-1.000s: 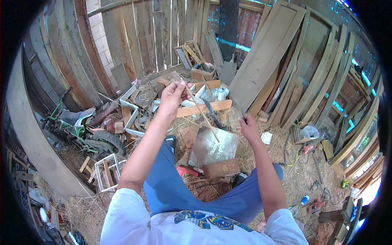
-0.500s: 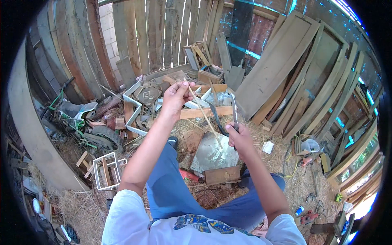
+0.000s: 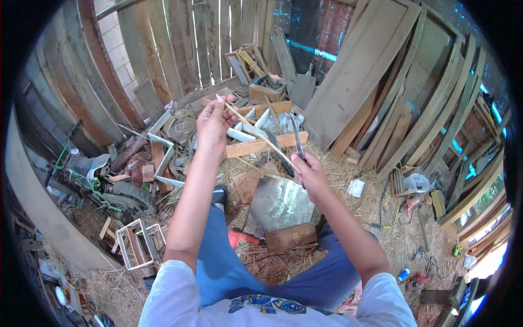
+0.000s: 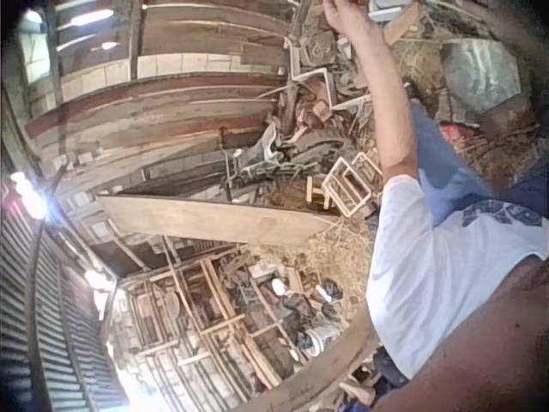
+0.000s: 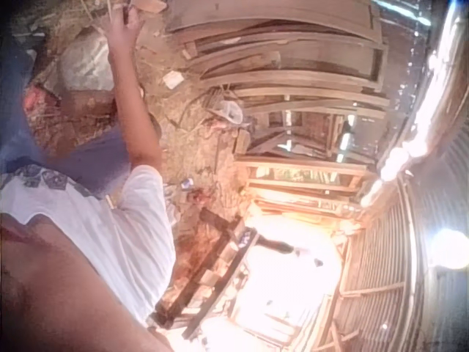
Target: The person whittles and scrapes a thin wooden stick using a knife.
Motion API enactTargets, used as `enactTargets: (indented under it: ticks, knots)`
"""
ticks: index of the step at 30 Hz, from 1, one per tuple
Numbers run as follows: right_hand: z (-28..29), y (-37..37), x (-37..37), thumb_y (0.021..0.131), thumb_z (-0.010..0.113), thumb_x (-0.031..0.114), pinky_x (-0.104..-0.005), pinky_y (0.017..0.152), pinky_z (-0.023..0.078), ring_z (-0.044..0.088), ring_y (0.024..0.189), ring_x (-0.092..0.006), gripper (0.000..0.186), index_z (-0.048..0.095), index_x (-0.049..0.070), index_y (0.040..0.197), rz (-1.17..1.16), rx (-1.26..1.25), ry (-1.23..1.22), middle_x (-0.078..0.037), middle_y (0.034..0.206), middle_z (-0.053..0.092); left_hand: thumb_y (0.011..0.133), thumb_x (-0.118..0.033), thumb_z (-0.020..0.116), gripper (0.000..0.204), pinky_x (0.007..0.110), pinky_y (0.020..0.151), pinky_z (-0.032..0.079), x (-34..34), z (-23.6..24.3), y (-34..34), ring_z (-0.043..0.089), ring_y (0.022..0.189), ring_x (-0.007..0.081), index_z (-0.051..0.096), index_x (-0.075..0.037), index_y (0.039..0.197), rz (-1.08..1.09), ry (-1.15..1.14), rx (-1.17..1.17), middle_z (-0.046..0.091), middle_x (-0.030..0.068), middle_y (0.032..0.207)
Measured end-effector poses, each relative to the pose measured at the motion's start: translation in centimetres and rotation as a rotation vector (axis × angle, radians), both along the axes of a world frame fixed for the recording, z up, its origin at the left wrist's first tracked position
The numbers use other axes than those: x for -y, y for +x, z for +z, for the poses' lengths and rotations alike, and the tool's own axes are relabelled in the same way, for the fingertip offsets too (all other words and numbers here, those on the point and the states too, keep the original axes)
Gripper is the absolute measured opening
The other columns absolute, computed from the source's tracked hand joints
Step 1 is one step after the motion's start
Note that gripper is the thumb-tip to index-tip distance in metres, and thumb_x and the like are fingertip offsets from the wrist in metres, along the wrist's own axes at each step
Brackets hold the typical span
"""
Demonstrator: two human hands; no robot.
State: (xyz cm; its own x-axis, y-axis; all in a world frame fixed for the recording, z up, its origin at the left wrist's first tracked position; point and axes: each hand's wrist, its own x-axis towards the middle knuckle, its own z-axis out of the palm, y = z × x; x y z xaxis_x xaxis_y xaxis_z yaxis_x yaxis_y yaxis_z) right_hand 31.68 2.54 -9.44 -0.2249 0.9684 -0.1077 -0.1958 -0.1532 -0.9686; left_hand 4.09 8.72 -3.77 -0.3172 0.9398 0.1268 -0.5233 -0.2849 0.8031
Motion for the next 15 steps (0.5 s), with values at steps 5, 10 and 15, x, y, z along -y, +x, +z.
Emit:
enactTargets:
  ticks: [5,10,15]
  knots:
    - [-1.5,0.5,-1.6,0.103,0.064,0.026,-0.0224,0.050,0.035,0.043,0.057,-0.0042,0.019,0.062,0.007,0.102,0.048,-0.144,-0.075,0.001,0.079,0.057,0.105,-0.026,0.062,0.020,0.032,0.082,0.055,-2.8,-2.6,0.5,0.069,0.091,0.0158,0.066,-0.009,0.115,-0.028,-0.001,0.040,0.073,0.0040,0.120]
    - [-2.0,0.4,-3.1,0.102,0.066,0.024,-0.0218,0.050,0.036,0.043,0.058,-0.0038,0.017,0.060,0.008,0.102,0.091,-0.143,-0.088,0.001,0.079,0.056,0.105,-0.025,0.061,0.023,0.033,0.081,0.055,-4.5,-5.5,0.9,0.068,0.091,0.0164,0.064,-0.007,0.119,-0.026,-0.045,0.081,0.072,0.0064,0.119]
    - [-3.1,0.8,-4.0,0.099,0.070,0.020,-0.0209,0.051,0.035,0.044,0.059,-0.0038,0.016,0.059,0.008,0.101,-0.024,-0.091,-0.085,0.001,0.079,0.057,0.106,-0.040,0.057,0.045,0.037,0.086,0.053,-5.5,-9.3,2.3,0.064,0.104,0.0208,0.055,-0.004,0.132,-0.085,-0.162,0.055,0.064,0.0087,0.126]
